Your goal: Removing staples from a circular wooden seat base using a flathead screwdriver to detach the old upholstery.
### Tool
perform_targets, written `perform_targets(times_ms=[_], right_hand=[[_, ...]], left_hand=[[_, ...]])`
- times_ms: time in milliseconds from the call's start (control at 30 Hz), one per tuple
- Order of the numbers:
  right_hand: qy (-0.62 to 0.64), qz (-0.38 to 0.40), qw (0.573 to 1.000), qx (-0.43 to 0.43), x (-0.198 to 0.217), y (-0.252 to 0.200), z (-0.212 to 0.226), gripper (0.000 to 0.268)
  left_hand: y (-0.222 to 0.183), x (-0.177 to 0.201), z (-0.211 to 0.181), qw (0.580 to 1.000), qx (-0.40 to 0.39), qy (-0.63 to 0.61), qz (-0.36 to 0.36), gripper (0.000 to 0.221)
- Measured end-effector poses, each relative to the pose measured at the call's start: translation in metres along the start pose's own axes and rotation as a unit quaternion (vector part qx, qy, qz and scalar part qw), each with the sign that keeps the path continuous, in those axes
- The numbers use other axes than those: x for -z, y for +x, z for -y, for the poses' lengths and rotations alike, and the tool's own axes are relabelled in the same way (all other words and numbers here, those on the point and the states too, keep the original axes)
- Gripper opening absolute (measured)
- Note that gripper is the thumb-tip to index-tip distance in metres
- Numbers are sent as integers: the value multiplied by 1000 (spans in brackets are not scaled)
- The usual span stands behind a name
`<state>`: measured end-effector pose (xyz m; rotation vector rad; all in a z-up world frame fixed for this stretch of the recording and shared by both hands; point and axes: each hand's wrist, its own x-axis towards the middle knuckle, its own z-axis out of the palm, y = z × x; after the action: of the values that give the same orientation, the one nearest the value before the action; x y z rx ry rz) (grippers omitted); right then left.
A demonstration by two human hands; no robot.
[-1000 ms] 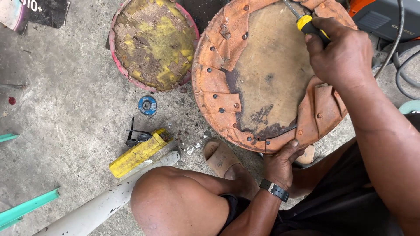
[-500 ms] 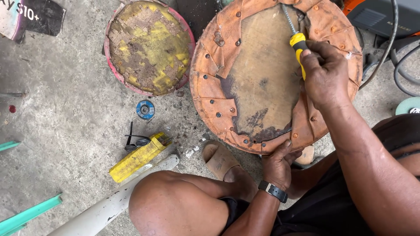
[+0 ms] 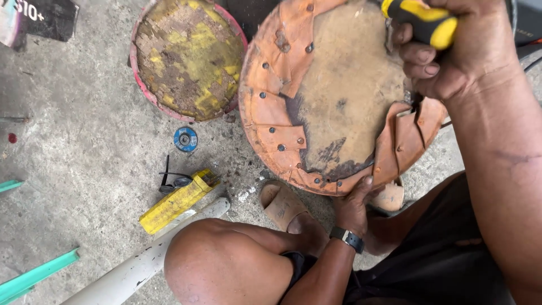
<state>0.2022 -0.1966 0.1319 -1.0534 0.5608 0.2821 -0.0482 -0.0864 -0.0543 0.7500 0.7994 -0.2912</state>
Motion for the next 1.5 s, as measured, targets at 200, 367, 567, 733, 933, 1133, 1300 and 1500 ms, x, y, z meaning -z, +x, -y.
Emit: perform_targets(times_ms=[200,367,567,733,933,1133,1300,1500], right_hand=[[-199,21,979,35,25,12,-47,31],[-701,-75,611,360,52,23,-88,51],[-150,-28,988,-6,20,17,-47,29],[6,56,997,-52,17,20,-30,35],[-366,-22,927,76,20,6,-53,42],[-528,-15,814,243,26,9,-80,40],[-547,-30,783,296,22,17,-83,38],[-25,40,998,-44,9,14,-17,35]], left_hand=[[-18,-12,-17,997,11,-73,0,30],[-25,-17,-23,998,17,-67,12,26],[-24,-17,-27,997,22,-62,35,28],[-18,-15,-21,997,18,-65,27,28],[-16,-18,-16,996,25,-84,12,31],[-19,-19,-17,998,14,-67,13,33],[-21,-19,-18,998,-12,-48,26,31],[-9,-13,-9,999,-32,-25,16,34]])
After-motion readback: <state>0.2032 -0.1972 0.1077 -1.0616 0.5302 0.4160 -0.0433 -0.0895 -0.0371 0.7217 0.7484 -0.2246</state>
